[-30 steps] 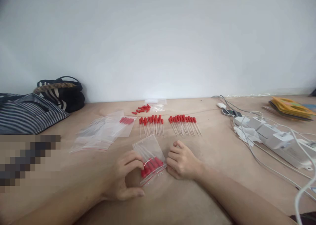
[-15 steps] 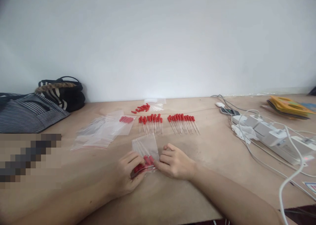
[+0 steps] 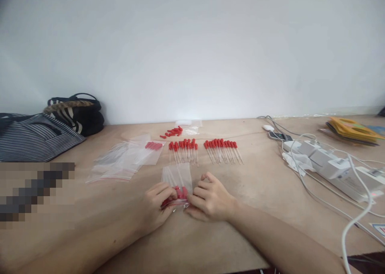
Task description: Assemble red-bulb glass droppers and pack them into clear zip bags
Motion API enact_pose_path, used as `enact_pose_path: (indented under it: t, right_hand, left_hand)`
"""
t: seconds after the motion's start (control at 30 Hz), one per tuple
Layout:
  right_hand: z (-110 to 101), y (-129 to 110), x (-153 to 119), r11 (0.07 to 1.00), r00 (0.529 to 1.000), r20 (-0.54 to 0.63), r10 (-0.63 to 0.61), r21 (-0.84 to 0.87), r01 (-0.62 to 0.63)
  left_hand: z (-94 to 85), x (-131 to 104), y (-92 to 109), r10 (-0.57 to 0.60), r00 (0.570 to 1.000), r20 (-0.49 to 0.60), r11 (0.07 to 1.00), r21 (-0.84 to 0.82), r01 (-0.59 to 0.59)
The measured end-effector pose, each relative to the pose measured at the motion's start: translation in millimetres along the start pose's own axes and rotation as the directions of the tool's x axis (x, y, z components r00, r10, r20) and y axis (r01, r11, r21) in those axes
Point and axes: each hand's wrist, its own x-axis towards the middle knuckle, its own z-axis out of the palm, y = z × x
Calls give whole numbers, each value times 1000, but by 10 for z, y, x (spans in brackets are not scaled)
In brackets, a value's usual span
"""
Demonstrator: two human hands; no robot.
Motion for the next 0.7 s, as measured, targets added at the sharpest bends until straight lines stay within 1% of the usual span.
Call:
enact_pose_path:
  t: [0.1,0.2,0.3,0.37,0.43,0.5,0.57,0.63,0.7]
  right_hand:
    - [13,-16,-5,997,997,22,76,30,-77]
    - [19,-22,-19,987,989,50,142,64,-146]
    - [15,-28,-17,976,975,98,199,73,-207]
    - [16,-33,0,973,970,116,215,61,-223]
    - [22,-34,24,984,981,91,173,31,-176]
    - [29,-26,46,996,996,42,84,-14,-84]
    - [24,-8,57,998,1000,7,-5,-61,6]
    - [3,19,53,993,997,6,-71,-98,71]
    - [-30,50,35,985,992,16,-123,-123,124]
  left_hand:
    - [3,-11,3,23,1000,-11,999,-33,-23]
    - [10,-21,-6,21,999,-31,999,-38,-22]
    - [0,-27,-16,19,1000,-21,999,-42,-20]
    - [-12,-30,-18,11,1000,-10,999,-49,-12]
    - [-17,-32,-15,5,1000,-2,998,-57,-5]
    - [-11,-31,-13,5,1000,-1,998,-62,-6]
    - [-6,-25,-15,21,1000,-7,997,-68,-21]
    - [-26,-19,-29,52,999,-13,995,-86,-53]
    - [-80,-23,-65,120,993,1,987,-110,-120]
